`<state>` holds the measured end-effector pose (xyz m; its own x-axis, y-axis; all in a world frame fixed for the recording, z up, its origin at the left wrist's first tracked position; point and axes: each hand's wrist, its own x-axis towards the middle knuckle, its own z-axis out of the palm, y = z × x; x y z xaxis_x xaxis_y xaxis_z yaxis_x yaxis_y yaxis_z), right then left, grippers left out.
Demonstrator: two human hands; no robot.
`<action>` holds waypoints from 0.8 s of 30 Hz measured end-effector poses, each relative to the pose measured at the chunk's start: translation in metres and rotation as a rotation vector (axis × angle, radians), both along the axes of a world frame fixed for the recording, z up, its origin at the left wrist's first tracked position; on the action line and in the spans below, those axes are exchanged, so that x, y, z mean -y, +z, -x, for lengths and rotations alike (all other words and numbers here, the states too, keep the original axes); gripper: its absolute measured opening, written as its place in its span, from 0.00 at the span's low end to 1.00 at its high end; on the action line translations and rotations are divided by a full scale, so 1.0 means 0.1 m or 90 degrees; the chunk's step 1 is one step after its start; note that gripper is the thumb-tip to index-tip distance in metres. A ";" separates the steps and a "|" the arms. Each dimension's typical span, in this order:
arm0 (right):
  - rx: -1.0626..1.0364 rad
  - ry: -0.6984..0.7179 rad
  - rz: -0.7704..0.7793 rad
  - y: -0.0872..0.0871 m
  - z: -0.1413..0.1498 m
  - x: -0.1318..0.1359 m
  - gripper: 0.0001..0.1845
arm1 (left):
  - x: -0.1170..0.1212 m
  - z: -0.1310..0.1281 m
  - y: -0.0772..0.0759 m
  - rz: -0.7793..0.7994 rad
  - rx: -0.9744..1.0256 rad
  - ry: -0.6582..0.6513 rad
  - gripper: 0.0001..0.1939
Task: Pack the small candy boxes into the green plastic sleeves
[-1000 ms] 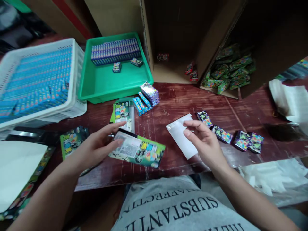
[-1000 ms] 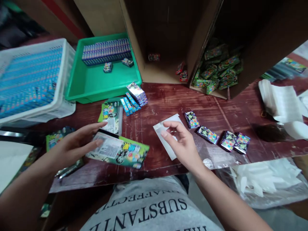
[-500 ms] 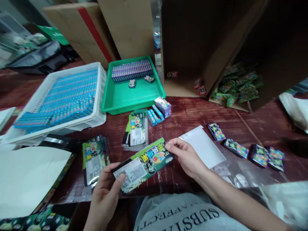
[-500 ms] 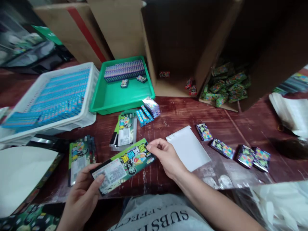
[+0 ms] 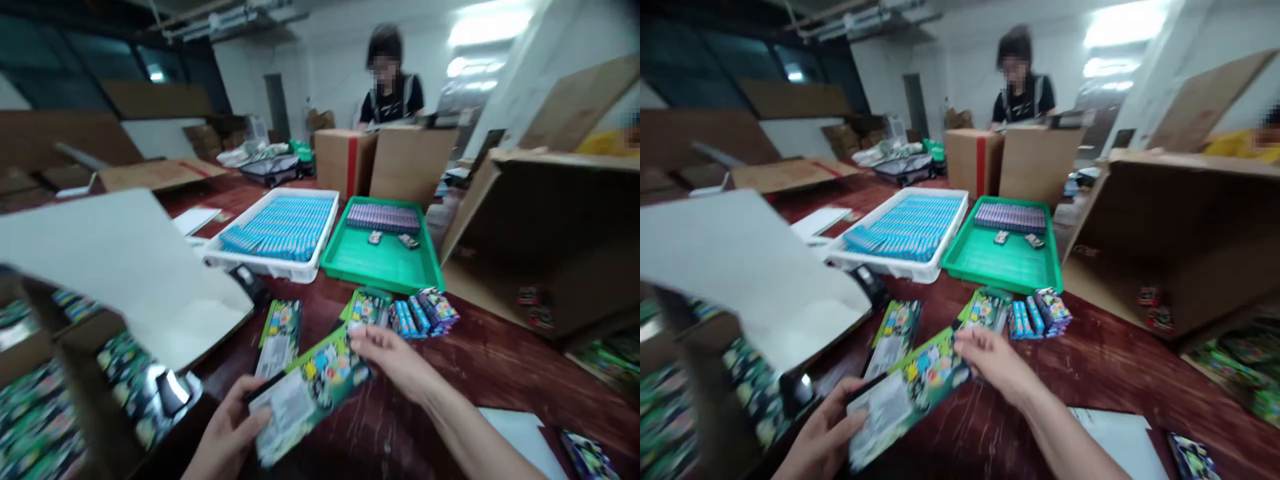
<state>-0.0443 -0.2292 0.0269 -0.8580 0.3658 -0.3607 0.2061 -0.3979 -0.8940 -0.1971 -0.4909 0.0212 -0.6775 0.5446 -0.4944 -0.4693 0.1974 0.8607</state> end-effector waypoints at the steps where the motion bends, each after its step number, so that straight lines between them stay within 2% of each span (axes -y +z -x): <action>1: -0.009 0.030 -0.134 -0.04 0.22 -0.06 0.28 | 0.06 0.03 -0.02 0.040 -0.083 -0.029 0.27; 2: -0.027 0.078 -0.264 -0.10 0.45 -0.11 0.28 | 0.11 0.06 -0.04 0.083 -0.178 -0.054 0.25; 3: -0.036 0.110 -0.318 -0.15 0.70 -0.15 0.26 | 0.15 0.08 -0.06 0.127 -0.283 -0.067 0.23; 5: -0.050 0.159 -0.383 -0.23 1.20 -0.18 0.19 | 0.13 0.12 -0.10 0.218 -0.495 -0.045 0.24; 7: -0.052 0.198 -0.434 -0.25 1.66 -0.15 0.13 | -0.01 0.15 -0.11 0.315 -0.660 -0.028 0.31; 10: -0.029 0.234 -0.514 -0.15 2.11 -0.07 0.12 | -0.36 0.20 -0.12 0.464 -0.760 -0.104 0.48; 12: -0.004 0.226 -0.572 -0.05 2.17 -0.06 0.14 | -0.57 0.25 -0.13 0.550 -0.784 -0.173 0.53; 14: 0.022 0.196 -0.623 0.02 2.00 -0.09 0.19 | -0.69 0.34 -0.18 0.607 -0.803 -0.223 0.48; 17: 0.087 0.155 -0.742 0.03 1.42 -0.12 0.36 | -0.75 0.50 -0.26 0.614 -0.832 -0.257 0.43; 19: 0.218 0.183 -0.864 -0.07 0.92 -0.09 0.55 | -0.79 0.57 -0.27 0.556 -0.878 -0.240 0.46; 20: 0.303 0.216 -0.889 -0.15 0.68 -0.06 0.65 | -0.82 0.57 -0.26 0.508 -0.902 -0.220 0.46; 21: 0.376 0.252 -0.894 -0.24 0.46 -0.02 0.70 | -0.88 0.54 -0.23 0.448 -0.917 -0.200 0.46; 22: 0.418 0.280 -0.887 -0.33 0.26 0.03 0.70 | -0.95 0.49 -0.21 0.379 -0.914 -0.190 0.44; 24: 0.414 0.292 -0.891 -0.51 -0.04 0.12 0.57 | -1.13 0.34 -0.19 0.254 -0.827 -0.230 0.38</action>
